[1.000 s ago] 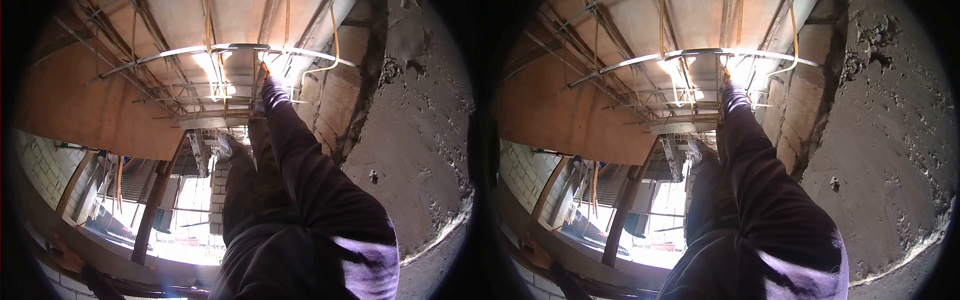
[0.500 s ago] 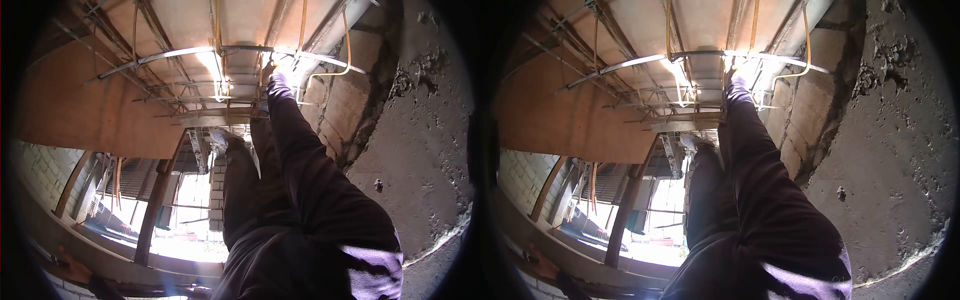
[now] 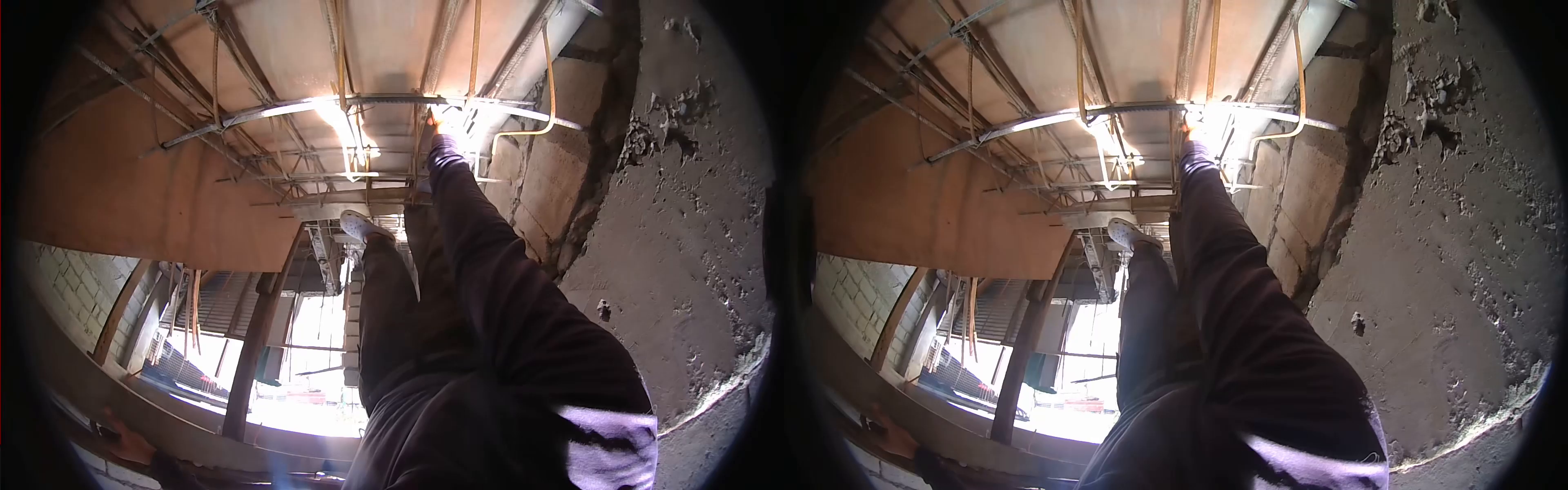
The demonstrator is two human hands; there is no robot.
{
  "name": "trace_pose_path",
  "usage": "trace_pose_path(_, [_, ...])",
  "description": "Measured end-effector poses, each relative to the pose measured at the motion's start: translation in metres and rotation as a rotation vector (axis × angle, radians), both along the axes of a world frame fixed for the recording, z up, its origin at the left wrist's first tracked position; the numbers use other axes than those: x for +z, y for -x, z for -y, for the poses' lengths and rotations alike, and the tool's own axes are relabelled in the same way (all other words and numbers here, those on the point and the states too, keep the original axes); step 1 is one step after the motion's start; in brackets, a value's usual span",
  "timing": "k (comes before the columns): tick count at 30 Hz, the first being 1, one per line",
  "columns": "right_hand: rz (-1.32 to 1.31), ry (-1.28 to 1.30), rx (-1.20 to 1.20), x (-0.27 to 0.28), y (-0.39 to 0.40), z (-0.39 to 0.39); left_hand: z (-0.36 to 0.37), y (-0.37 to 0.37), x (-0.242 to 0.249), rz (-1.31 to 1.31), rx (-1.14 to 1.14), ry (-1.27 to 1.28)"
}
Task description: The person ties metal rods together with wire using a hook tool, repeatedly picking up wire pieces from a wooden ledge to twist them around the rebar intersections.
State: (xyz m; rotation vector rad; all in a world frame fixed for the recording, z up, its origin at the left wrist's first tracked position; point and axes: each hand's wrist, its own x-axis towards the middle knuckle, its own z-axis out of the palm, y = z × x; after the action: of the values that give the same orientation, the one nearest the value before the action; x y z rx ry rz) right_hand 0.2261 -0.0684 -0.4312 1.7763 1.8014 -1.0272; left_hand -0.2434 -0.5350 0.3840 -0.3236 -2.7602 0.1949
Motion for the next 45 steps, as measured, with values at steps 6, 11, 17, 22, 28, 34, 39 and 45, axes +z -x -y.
trace_pose_path(6, [-0.307, 0.081, -0.271, 0.022, 0.038, -0.008, -0.016, -0.008, -0.003, -0.005, 0.042, -0.012])
trace_pose_path(11, [-0.554, 0.192, -0.462, 0.043, 0.053, -0.017, 0.001, 0.001, -0.001, -0.006, 0.026, -0.012])
trace_pose_path(17, [-0.679, 0.235, -0.527, 0.068, 0.057, -0.021, 0.007, 0.005, 0.005, 0.021, -0.025, 0.023])
trace_pose_path(22, [-0.717, 0.224, -0.515, 0.099, 0.046, -0.013, 0.004, 0.002, -0.005, -0.006, -0.172, -0.105])
trace_pose_path(28, [-0.639, 0.101, -0.368, 0.156, -0.008, 0.040, -0.009, -0.006, 0.000, 0.062, -0.267, -0.105])
trace_pose_path(34, [-0.338, 0.076, -0.031, 0.238, -0.097, 0.112, -0.021, -0.016, 0.014, 0.048, -0.006, 0.053])
trace_pose_path(39, [-0.227, 0.378, -0.261, 0.370, -0.111, 0.129, -0.001, -0.008, 0.011, -0.017, -0.087, -0.087])
trace_pose_path(45, [-0.635, 0.326, -0.446, 0.519, -0.086, 0.126, -0.004, -0.019, 0.034, -0.113, -0.225, -0.582])
